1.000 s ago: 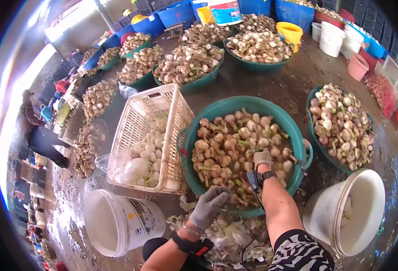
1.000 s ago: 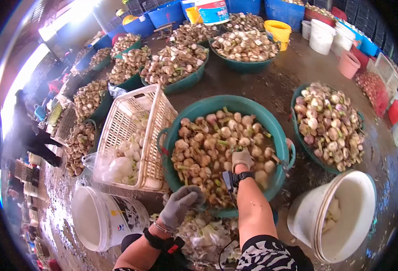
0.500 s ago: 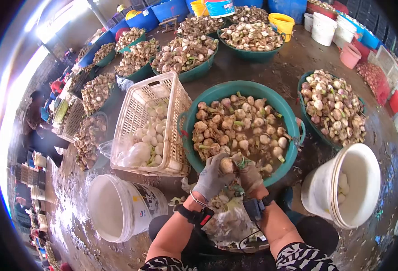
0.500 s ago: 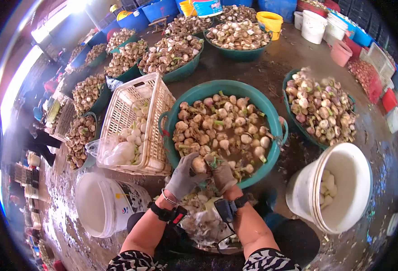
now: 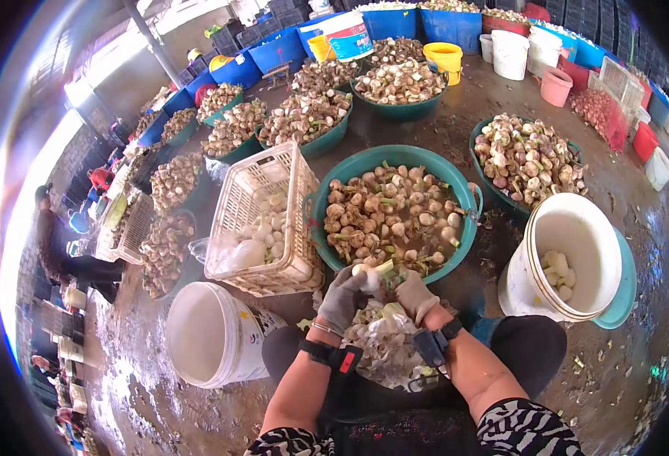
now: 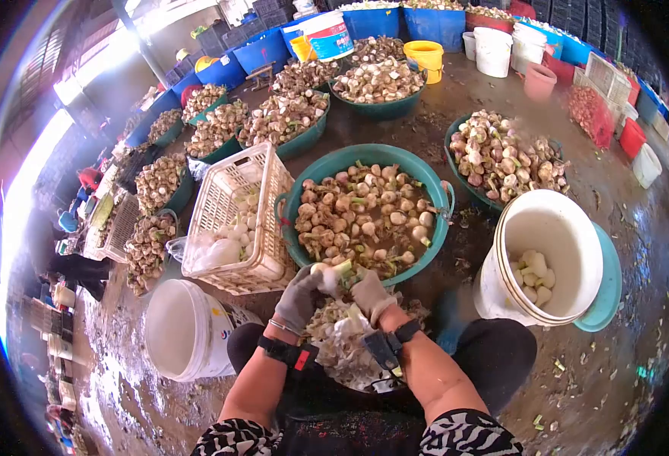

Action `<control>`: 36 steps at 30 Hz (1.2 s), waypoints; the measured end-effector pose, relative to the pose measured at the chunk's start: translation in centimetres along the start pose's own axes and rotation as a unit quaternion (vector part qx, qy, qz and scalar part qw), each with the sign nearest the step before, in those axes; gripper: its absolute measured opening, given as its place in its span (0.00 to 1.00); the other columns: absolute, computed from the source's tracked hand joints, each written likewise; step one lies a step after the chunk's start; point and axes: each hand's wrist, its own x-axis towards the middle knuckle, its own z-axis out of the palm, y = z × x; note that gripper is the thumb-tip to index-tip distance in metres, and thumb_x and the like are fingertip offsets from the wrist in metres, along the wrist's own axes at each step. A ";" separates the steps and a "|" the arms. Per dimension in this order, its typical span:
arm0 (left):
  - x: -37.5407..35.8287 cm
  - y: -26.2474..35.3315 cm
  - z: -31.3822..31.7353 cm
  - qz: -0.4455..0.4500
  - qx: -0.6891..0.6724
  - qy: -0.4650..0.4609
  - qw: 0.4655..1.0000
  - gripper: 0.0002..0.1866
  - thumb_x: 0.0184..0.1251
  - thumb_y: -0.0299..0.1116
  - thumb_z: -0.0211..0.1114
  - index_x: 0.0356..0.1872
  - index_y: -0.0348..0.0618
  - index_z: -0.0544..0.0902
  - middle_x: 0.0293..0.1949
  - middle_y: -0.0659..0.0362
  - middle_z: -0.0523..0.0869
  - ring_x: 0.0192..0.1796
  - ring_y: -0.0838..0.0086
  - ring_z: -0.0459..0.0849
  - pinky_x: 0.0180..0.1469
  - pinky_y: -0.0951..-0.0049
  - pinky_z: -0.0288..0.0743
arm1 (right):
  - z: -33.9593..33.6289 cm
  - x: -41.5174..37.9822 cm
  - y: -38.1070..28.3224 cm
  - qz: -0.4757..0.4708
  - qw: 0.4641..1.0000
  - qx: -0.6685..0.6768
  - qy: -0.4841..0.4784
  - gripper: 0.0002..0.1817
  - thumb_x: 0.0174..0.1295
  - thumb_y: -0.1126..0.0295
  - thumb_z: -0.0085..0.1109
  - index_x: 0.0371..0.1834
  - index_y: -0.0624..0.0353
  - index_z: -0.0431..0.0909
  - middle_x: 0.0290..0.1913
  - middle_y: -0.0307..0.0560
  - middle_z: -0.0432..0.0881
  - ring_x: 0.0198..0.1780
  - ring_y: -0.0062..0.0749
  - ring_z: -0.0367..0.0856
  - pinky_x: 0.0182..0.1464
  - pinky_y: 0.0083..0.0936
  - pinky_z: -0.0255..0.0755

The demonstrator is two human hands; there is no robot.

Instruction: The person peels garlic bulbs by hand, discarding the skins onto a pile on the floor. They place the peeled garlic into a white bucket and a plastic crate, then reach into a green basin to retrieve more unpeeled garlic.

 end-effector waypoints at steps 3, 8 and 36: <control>-0.8 0.0 -0.2 -0.114 -0.155 0.004 0.981 0.22 0.64 0.43 0.57 0.56 0.41 0.70 0.42 0.57 0.81 0.38 0.72 0.81 0.35 0.75 0.74 | 0.4 -1.5 -1.1 0.055 0.996 0.062 0.019 0.16 0.56 0.74 0.59 0.48 0.63 0.74 0.42 0.44 0.80 0.42 0.27 0.78 0.42 0.22 0.73; -2.3 -1.0 3.2 0.096 0.183 0.012 0.978 0.29 0.65 0.53 0.54 0.53 0.35 0.71 0.38 0.54 0.81 0.34 0.74 0.80 0.33 0.77 0.73 | 0.5 -2.1 -0.1 0.112 0.911 0.396 -0.019 0.13 0.61 0.70 0.57 0.48 0.62 0.74 0.45 0.42 0.78 0.43 0.25 0.77 0.44 0.21 0.73; 0.2 -0.1 -0.2 -0.010 -0.326 0.021 0.945 0.22 0.68 0.49 0.48 0.49 0.40 0.74 0.49 0.51 0.80 0.53 0.55 0.76 0.55 0.53 0.71 | -2.1 -3.9 2.2 0.114 0.890 -0.421 -0.135 0.21 0.54 0.59 0.57 0.51 0.54 0.72 0.46 0.58 0.77 0.49 0.53 0.75 0.48 0.43 0.69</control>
